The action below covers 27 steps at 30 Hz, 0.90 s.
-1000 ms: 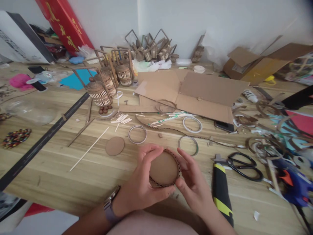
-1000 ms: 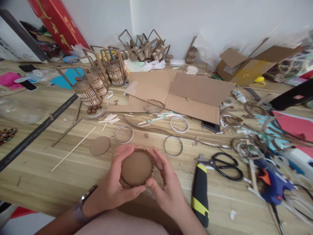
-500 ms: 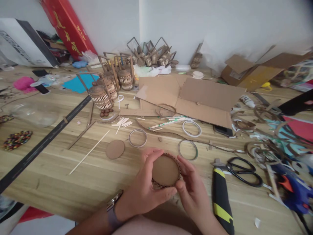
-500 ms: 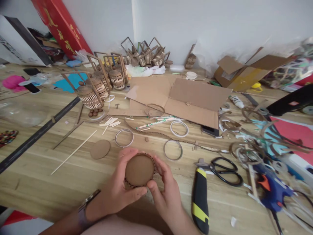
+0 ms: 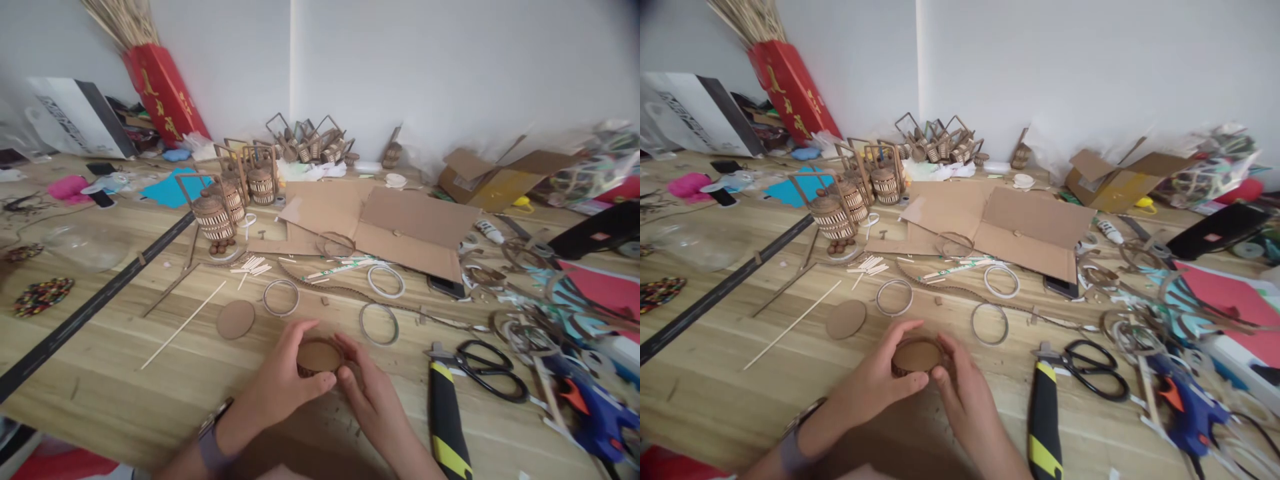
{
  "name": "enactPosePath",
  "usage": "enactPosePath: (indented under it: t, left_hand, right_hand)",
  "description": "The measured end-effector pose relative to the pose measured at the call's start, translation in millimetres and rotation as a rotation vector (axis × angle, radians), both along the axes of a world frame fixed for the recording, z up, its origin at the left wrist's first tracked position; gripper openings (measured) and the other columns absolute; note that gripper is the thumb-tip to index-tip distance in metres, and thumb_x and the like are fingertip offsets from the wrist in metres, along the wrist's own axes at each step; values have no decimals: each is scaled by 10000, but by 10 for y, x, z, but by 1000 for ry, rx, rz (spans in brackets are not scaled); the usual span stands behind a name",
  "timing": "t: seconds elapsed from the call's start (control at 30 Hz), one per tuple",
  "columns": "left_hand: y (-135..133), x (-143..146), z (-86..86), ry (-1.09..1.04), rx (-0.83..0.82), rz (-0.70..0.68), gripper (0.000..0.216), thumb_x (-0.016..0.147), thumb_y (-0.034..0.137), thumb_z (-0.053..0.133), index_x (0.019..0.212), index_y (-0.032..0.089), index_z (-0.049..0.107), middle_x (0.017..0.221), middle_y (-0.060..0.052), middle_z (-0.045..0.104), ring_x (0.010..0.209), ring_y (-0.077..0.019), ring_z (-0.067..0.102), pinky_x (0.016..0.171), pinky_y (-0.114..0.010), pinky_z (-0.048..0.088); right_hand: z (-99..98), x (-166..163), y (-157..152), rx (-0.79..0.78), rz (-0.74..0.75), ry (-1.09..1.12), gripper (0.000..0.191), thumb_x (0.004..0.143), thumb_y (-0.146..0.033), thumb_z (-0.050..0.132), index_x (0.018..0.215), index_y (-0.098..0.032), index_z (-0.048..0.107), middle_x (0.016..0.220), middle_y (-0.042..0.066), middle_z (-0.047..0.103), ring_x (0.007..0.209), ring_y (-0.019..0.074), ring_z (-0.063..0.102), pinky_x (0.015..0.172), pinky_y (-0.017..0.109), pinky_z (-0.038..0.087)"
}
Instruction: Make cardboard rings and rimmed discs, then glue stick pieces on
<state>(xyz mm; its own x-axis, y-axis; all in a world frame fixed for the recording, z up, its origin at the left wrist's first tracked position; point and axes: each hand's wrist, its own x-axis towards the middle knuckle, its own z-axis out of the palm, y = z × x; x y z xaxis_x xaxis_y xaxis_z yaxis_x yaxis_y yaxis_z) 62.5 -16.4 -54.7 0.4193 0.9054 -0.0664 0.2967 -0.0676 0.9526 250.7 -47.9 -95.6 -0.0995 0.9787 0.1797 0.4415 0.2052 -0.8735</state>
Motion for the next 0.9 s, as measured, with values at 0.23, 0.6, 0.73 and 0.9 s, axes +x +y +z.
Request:
enactPosePath:
  t: [0.23,0.6,0.73,0.9]
  left_hand:
    - [140,-59,104,164,262,-14,504,812,302,665,1273,218,478,1317,-128,516,1252,-309,476,1054,-515,394]
    - [611,107,-79,490,736,217,776,835,509,641,1435,166,289,1492,-253,279,1421,-428,193,1088,-640,235]
    - [522,-254,-235,745,702,296,656,830,452,646,1363,153,408,1451,-243,374,1371,-439,298,1065,-602,296]
    - [359,-782,-257,988,460,379,674,747,349,698,1332,139,435,1350,-219,521,1265,-407,466,1034,-520,361]
  right_hand:
    - [-10,-2,25,101,-23,-195,374,931,-429,493,1200,-190,593,1134,131,700,1042,263,670,862,409,561]
    - [-86,6,61,226,-86,-362,262,883,-272,538,1119,-197,622,1106,114,706,1005,260,674,842,418,563]
    - [-93,5,54,249,-65,-391,206,882,-283,555,1046,-207,653,1079,109,707,999,275,667,840,447,552]
    - [-126,104,73,312,-88,-481,228,913,-338,516,1008,-193,663,1068,141,702,998,329,644,833,542,513]
